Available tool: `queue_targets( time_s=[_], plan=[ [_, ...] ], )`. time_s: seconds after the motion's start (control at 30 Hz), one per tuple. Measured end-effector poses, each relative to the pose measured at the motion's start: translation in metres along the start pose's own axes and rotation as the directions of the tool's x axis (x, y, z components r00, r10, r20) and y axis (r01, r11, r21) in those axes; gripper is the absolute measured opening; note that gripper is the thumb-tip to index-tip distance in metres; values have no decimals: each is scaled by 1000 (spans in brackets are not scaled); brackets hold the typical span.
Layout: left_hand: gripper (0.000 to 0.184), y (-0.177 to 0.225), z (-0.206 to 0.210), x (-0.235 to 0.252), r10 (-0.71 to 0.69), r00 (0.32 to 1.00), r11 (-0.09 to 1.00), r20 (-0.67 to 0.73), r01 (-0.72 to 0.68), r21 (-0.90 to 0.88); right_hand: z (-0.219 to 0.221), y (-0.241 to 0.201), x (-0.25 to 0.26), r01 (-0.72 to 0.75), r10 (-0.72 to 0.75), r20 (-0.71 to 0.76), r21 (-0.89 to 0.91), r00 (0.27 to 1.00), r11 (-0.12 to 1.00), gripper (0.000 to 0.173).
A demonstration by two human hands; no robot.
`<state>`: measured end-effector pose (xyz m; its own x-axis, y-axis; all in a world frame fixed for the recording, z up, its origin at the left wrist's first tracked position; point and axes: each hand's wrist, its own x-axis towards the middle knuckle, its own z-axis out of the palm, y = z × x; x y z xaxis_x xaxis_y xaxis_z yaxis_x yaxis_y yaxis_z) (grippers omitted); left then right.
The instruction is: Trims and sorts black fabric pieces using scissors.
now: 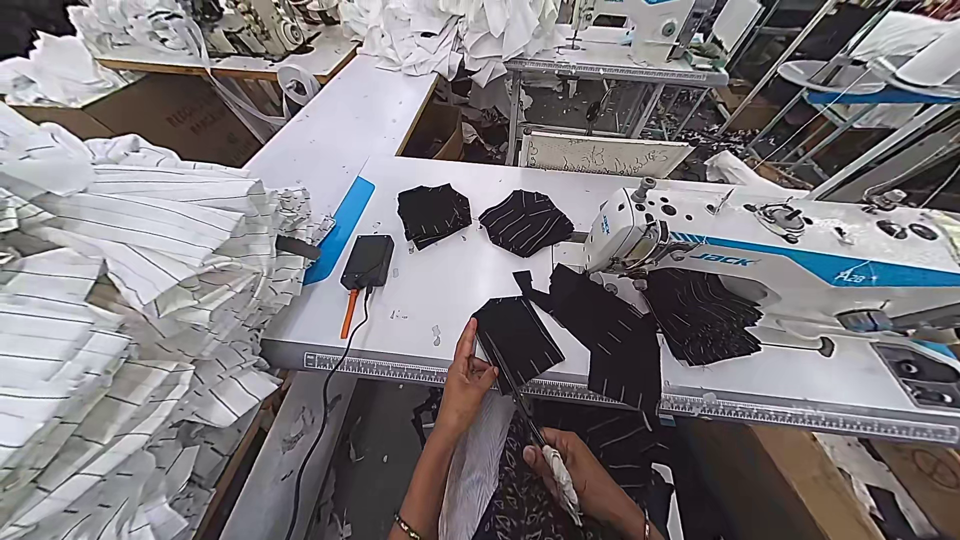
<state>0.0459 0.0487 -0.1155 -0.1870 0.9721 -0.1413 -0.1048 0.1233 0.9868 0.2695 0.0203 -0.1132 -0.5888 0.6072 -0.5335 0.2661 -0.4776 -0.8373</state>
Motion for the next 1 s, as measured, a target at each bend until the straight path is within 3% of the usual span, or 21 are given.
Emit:
queue_targets(
  time_s=[0.2, 0.4, 0.6, 1.0],
  plan=[
    [95, -2, -2, -1, -6, 998, 999, 64, 3, 42, 2, -15, 8, -1, 0, 18, 4, 1000, 1000, 26],
    [96, 1, -3, -4, -23, 997, 998, 77, 18, 66, 6, -10, 8, 30, -29, -12, 81, 1000, 996, 27],
    [97, 10, 0, -9, -38, 996, 986, 76, 25, 162, 4, -23, 18, 5, -5, -8, 32, 1000, 999, 30],
    [99, 16, 2, -8, -28, 993, 996, 113, 18, 86, -2, -14, 9, 24, -25, 21, 42, 999, 999, 30]
  ],
)
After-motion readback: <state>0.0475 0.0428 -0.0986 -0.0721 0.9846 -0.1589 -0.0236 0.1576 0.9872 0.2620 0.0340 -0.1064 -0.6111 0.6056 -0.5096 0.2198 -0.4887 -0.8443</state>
